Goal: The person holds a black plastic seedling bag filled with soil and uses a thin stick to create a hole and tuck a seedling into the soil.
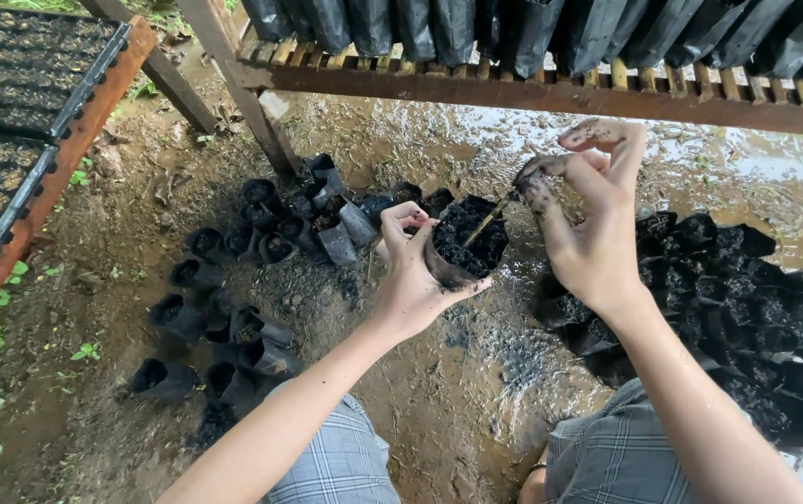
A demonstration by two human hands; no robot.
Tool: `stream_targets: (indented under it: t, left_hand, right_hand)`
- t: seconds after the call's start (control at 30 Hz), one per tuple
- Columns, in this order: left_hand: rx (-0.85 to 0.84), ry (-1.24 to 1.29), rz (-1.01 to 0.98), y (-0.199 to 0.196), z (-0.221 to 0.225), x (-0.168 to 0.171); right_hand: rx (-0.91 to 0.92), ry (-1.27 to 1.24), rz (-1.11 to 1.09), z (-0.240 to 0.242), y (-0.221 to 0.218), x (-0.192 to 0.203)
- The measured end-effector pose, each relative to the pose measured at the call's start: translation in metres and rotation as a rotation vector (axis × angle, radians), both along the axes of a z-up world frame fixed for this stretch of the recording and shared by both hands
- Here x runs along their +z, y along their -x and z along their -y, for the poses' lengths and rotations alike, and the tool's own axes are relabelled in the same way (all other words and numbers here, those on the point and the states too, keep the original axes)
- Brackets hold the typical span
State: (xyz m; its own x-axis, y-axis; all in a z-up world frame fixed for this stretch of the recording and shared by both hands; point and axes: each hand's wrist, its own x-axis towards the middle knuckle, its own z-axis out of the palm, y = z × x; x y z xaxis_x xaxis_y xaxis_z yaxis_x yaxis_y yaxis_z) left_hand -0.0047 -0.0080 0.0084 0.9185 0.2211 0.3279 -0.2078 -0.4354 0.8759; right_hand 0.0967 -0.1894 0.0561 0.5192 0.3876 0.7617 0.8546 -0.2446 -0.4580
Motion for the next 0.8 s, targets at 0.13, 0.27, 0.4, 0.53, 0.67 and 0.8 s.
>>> stream_targets:
  t: [0.13, 0.27, 0.4, 0.53, 0.67, 0.8]
  left_hand:
    - [0.014, -0.013, 0.035, -0.004, -0.001, -0.015]
    - [0.047, -0.015, 0.071, -0.005, 0.004, -0.024]
    - [0.068, -0.059, 0.130, -0.003, 0.006, -0.026]
    - [0.099, 0.001, 0.086, -0.004, 0.007, -0.019]
    - [0.111, 0.017, 0.098, -0.005, 0.005, -0.017]
    - [0.192, -0.128, 0.209, -0.015, 0.003, -0.036]
  right_hand:
    - [-0.012, 0.055, 0.194, -0.001, -0.003, -0.008]
    - [0.022, 0.180, 0.321, -0.010, 0.007, -0.016]
    - [0.077, 0.239, 0.311, -0.015, 0.019, -0.002]
    - [0.052, 0.133, 0.189, -0.009, 0.010, 0.005]
    - [0.012, 0.019, 0.140, 0.004, 0.000, -0.001]
    - [-0.073, -0.067, 0.083, 0.001, 0.022, 0.018]
